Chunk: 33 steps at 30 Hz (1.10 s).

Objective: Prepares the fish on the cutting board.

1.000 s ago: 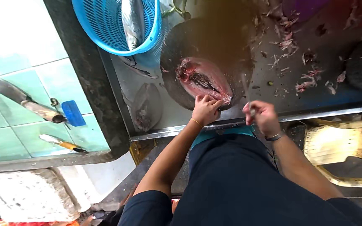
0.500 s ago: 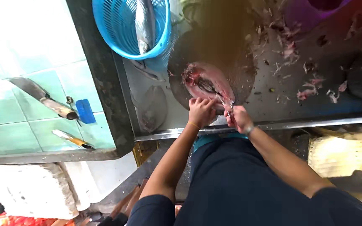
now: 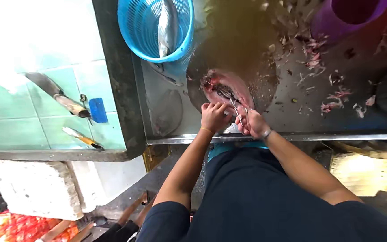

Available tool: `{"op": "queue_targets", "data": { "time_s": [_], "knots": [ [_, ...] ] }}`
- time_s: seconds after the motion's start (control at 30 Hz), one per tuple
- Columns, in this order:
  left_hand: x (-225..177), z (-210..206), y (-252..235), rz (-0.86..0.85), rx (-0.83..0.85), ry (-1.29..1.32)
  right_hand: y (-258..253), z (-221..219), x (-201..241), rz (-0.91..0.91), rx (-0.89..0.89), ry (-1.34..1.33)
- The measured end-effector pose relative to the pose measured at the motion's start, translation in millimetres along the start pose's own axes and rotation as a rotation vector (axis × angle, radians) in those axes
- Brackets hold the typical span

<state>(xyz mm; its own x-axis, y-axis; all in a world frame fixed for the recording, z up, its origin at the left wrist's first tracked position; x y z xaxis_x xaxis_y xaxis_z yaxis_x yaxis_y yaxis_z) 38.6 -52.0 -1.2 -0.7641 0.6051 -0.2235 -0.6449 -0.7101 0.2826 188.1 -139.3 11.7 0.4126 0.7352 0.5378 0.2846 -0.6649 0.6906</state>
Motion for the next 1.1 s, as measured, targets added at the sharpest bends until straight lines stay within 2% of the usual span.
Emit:
{"op": "queue_targets", "data": {
  "time_s": [0.03,0.1,0.17,0.23,0.3,0.37,0.47,0.57,0.67,0.77,0.9,1.0,1.1],
  "knots": [
    [-2,-2,3,0.006,0.014,0.016,-3,3,-5,-0.057,-0.003,-0.012],
    [0,2,-4,0.008,-0.003,0.009,-8,8,2,-0.006,-0.062,-0.002],
    [4,4,-6,0.010,-0.014,0.016,-8,4,7,0.049,-0.024,0.010],
    [1,1,-3,0.019,0.014,0.039,-10,5,-2,-0.025,0.012,0.005],
    [1,2,-5,0.027,0.014,0.048,-10,9,2,0.033,-0.058,0.019],
    [6,4,-9,0.029,-0.012,0.057,-8,5,12,0.090,-0.035,0.018],
    [2,1,-3,0.033,-0.010,0.086,-12,4,0,-0.057,0.015,-0.007],
    [7,3,-10,0.038,-0.017,0.085,-9,1,15,0.075,-0.041,0.039],
    [5,0,-4,0.042,-0.003,0.102,-10,-2,7,-0.016,-0.005,0.038],
    [9,3,-9,0.034,-0.032,0.083,-12,2,18,0.106,-0.062,0.038],
    [7,-1,-7,0.039,-0.008,0.082,-17,4,5,-0.042,0.003,0.018],
    [10,5,-11,0.030,-0.032,0.087,-17,4,2,0.020,-0.029,0.036],
    [6,-2,-5,0.039,-0.019,0.105,-16,2,6,-0.026,-0.019,0.050]
  ]
}}
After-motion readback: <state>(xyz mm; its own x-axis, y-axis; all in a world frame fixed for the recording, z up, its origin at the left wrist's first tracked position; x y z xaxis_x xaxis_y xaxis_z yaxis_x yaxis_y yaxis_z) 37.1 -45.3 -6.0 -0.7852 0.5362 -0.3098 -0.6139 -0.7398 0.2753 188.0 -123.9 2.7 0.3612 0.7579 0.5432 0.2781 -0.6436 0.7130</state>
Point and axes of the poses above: each hand's wrist, its own y-axis away from the middle knuckle, its own z-axis out of the back of the hand, x = y × z, the point moved 5 cm from there along -y, towards the middle knuckle, and after that the axes turned 10 degrees about x, right-handed, at the moved point
